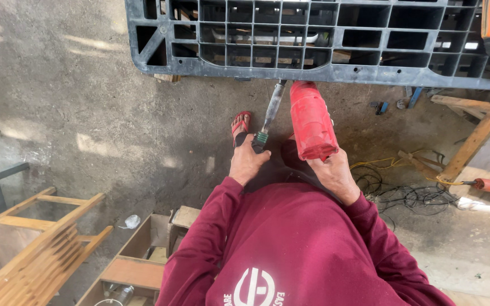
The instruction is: The person holds a metal chisel against a black plastic crate and uses a red heat gun to apply heat to the chisel's tip. The person maintains the position of the chisel and heat gun for an extended period, focusing the heat on the metal tool.
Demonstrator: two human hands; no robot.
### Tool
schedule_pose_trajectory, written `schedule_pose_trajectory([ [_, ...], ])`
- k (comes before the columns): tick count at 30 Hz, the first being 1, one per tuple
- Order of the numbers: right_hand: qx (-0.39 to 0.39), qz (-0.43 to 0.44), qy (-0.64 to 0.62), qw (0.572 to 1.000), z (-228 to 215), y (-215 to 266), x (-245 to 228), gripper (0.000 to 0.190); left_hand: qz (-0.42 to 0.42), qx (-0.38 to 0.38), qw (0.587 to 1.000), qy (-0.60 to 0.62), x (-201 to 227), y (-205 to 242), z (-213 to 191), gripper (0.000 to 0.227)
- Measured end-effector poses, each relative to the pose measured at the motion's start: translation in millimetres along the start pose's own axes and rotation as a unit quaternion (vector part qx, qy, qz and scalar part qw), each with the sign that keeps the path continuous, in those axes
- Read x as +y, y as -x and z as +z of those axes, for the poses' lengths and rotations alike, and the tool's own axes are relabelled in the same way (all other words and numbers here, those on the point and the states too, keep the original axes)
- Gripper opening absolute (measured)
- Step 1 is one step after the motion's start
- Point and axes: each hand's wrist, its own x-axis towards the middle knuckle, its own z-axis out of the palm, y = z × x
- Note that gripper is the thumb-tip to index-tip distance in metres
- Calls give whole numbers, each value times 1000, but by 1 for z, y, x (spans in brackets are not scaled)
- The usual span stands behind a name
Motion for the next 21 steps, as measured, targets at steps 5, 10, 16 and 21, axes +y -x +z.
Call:
schedule_pose_trajectory([
  [5,21,116,-81,990,-7,4,25,6,-6,3,1000,18,3,5,5,69],
  [10,-2,83,-174,981,-22,4,36,4,-13,16,1000,22,6,10,13,68],
  [16,-5,101,-180,978,-37,-1,29,8,-16,30,998,48,11,16,25,70],
  [21,-30,95,-173,980,-47,-2,28,10,-32,25,997,61,13,22,35,67],
])
